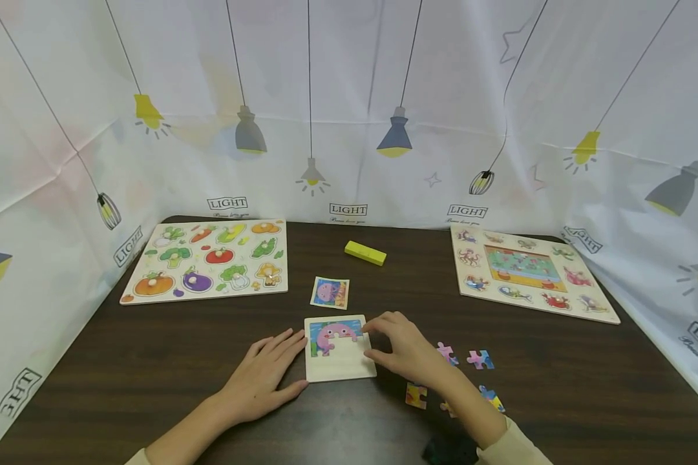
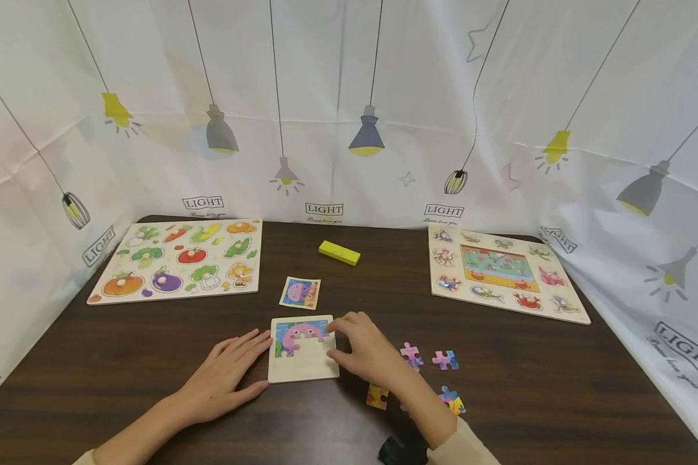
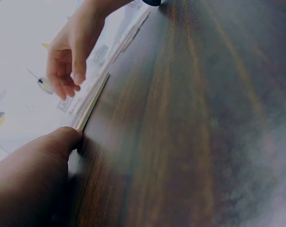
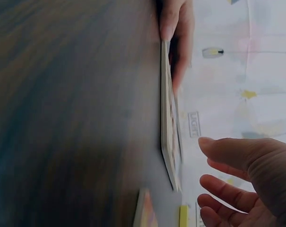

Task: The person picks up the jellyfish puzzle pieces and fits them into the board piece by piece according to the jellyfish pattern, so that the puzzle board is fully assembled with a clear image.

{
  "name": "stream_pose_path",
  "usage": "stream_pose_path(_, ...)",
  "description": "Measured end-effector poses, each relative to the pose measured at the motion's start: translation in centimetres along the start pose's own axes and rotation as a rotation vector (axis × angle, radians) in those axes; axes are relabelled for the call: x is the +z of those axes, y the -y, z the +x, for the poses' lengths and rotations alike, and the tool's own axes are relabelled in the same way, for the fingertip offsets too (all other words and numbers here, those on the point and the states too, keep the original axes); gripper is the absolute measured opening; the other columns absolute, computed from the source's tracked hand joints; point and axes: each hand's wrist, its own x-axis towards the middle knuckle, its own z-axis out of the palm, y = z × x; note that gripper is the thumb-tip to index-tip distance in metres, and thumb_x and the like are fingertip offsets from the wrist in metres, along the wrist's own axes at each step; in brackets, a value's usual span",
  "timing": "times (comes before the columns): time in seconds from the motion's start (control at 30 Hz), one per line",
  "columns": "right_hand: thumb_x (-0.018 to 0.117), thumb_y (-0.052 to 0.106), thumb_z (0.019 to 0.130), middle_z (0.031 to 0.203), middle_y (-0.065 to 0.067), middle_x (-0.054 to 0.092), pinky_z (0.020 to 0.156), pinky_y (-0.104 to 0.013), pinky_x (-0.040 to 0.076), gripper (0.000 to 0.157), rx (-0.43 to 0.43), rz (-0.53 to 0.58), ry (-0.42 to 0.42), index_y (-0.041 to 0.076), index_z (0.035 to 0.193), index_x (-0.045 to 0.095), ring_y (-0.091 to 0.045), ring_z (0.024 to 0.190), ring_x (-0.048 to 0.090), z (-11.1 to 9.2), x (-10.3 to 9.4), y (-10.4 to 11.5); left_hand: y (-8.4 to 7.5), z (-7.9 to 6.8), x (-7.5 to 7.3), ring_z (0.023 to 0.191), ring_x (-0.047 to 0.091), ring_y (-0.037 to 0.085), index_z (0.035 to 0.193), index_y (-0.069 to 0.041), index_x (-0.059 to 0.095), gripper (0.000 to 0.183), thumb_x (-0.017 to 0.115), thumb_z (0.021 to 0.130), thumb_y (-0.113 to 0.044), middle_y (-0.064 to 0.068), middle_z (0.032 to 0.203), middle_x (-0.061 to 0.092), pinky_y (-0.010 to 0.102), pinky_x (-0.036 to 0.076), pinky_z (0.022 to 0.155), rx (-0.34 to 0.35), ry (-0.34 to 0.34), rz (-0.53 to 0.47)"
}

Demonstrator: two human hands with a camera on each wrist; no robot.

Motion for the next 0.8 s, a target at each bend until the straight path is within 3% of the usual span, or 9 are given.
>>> stream_pose_path(0.6, 0.074, 0.018, 0.077, 0.106, -0.004, 0.059, 0.082, -0.042, 0.044, 0.036, 0.061, -0.093, -0.039, 0.008, 0.109, 0.062, -0.024, 0.099, 0.051, -3.0, -2.2, -3.0, 0.0, -0.1, 0.0, 0.136, 0.020, 0.016, 0.143, -0.015, 0.034, 0.069, 0.041, 0.090, -0.058, -0.002, 0.148, 0.029, 0.045, 0.019, 0.103, -0.001, 0.006, 0.005)
stream_pose_path(0.8, 0.075, 0.019, 0.076, 0.107, -0.006, 0.059, 0.076, -0.037, 0.046, 0.040, 0.087, -0.087, -0.054, 0.006, 0.111, 0.061, -0.023, 0.096, 0.051, -4.4, -2.9, -4.0, 0.0, 0.0, -0.1, 0.136, 0.019, 0.016, 0.143, -0.015, 0.034, 0.068, 0.041, 0.090, -0.057, -0.002, 0.148, 0.029, 0.045, 0.019, 0.104, -0.004, 0.011, 0.005)
